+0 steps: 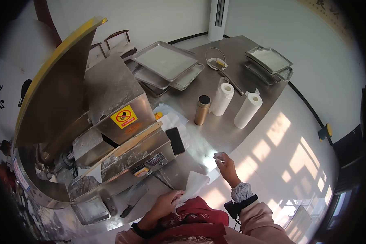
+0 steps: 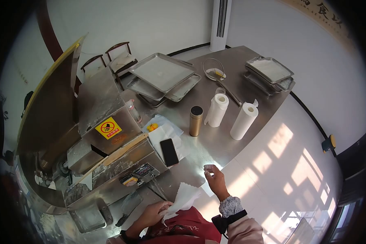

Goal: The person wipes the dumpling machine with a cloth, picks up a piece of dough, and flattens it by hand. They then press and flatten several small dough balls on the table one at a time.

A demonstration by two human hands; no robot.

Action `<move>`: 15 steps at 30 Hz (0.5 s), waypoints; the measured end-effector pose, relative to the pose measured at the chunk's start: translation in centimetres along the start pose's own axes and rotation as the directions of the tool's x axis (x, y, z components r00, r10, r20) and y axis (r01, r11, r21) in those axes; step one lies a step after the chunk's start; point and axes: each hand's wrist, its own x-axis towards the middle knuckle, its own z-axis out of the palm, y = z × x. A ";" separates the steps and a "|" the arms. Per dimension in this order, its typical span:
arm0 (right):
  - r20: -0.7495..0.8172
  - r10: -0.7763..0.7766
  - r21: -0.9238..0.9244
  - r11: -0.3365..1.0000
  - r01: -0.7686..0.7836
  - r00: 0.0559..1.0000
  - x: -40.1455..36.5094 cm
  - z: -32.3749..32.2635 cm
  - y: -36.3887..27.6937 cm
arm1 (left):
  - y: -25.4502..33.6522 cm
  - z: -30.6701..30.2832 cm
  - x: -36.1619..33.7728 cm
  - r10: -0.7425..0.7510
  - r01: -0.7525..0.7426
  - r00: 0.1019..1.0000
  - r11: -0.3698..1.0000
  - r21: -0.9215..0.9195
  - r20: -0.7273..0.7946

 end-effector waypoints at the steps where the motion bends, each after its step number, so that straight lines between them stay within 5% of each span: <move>1: 0.034 0.026 -0.006 1.000 -0.026 0.999 1.3 0.1 -0.2 | -0.1 -0.2 1.3 -0.024 0.020 0.998 0.997 0.071 0.050; 5: 0.140 -0.013 0.027 1.000 0.009 0.990 7.3 2.9 1.5 | -1.3 -0.5 4.1 0.005 -0.015 0.997 0.991 0.133 0.071; 8: 0.186 -0.028 0.184 0.983 -0.007 0.982 13.0 6.9 2.1 | -0.9 -1.2 5.0 -0.109 0.096 0.990 0.984 0.148 0.086; 15: 0.210 -0.110 0.100 0.991 0.091 0.971 27.4 19.0 3.6 | 1.2 -1.0 5.8 -0.441 0.438 0.893 0.897 -0.059 -0.085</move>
